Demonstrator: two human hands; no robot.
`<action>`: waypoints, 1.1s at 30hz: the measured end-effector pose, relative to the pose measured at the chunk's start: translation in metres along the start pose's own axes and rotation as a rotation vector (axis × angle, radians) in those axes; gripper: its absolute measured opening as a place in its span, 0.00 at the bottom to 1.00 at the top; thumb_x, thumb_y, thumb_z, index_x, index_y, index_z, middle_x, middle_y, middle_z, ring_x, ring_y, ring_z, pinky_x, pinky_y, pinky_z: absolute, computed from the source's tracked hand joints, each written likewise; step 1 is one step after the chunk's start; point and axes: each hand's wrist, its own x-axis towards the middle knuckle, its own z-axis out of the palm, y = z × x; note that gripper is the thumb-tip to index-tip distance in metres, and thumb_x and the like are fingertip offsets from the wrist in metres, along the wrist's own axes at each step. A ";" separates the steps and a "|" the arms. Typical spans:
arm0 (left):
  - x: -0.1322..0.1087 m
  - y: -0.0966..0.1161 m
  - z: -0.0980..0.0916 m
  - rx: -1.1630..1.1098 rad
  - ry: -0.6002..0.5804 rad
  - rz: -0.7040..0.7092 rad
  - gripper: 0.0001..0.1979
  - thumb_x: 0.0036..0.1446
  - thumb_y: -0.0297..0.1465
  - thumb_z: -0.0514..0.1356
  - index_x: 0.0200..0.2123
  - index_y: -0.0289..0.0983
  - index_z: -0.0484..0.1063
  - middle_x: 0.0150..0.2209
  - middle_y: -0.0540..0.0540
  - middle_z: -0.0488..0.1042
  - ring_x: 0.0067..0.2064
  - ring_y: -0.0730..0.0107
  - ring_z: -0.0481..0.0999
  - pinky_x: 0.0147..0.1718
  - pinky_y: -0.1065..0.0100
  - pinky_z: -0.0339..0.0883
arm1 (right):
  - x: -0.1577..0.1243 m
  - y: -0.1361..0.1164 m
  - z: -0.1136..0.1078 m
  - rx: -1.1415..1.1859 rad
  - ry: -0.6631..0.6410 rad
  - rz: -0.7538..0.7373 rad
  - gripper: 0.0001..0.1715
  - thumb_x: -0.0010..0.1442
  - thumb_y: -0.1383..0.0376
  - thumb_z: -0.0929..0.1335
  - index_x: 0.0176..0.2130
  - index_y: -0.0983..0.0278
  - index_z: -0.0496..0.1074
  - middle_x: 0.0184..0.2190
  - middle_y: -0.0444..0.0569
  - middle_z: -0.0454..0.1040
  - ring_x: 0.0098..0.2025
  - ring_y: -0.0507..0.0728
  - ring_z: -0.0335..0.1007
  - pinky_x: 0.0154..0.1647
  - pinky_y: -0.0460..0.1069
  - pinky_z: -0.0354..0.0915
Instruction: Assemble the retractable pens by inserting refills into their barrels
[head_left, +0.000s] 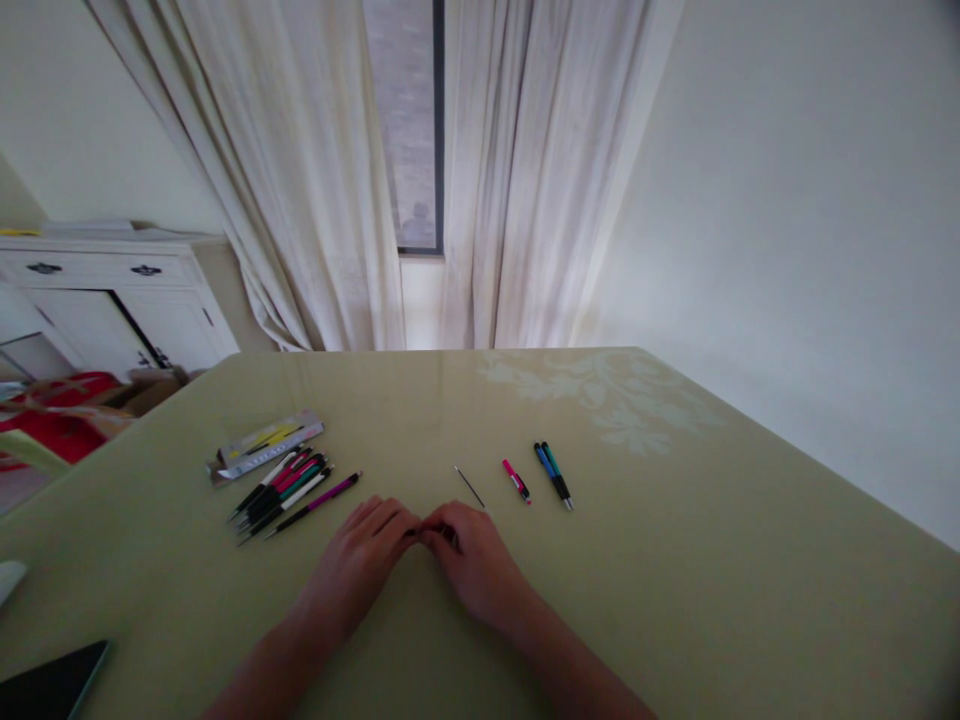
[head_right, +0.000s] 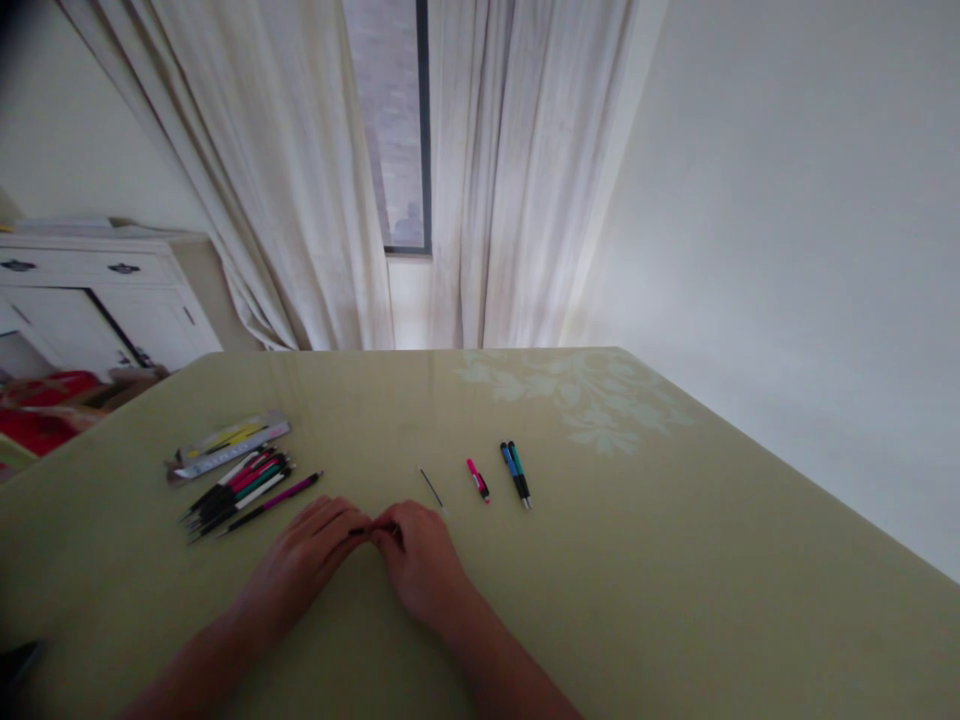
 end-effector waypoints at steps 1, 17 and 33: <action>0.000 0.001 -0.001 -0.011 0.001 -0.010 0.14 0.74 0.36 0.51 0.41 0.40 0.75 0.36 0.47 0.77 0.39 0.61 0.74 0.46 0.59 0.66 | 0.000 0.000 -0.001 0.021 -0.002 0.005 0.05 0.65 0.70 0.71 0.40 0.63 0.80 0.34 0.45 0.79 0.36 0.53 0.73 0.40 0.47 0.64; -0.001 -0.003 0.003 -0.060 0.054 -0.217 0.17 0.72 0.43 0.54 0.42 0.41 0.79 0.38 0.47 0.79 0.42 0.59 0.79 0.53 0.53 0.69 | 0.006 0.004 -0.019 -0.226 0.134 0.038 0.03 0.61 0.71 0.71 0.34 0.64 0.76 0.32 0.46 0.77 0.34 0.54 0.70 0.37 0.47 0.62; -0.002 0.000 0.011 -0.245 0.003 -0.260 0.13 0.70 0.34 0.55 0.50 0.42 0.78 0.43 0.44 0.77 0.45 0.61 0.79 0.48 0.59 0.75 | 0.009 0.010 -0.018 -0.636 0.149 0.119 0.05 0.65 0.67 0.68 0.41 0.63 0.76 0.41 0.55 0.77 0.45 0.63 0.72 0.48 0.57 0.66</action>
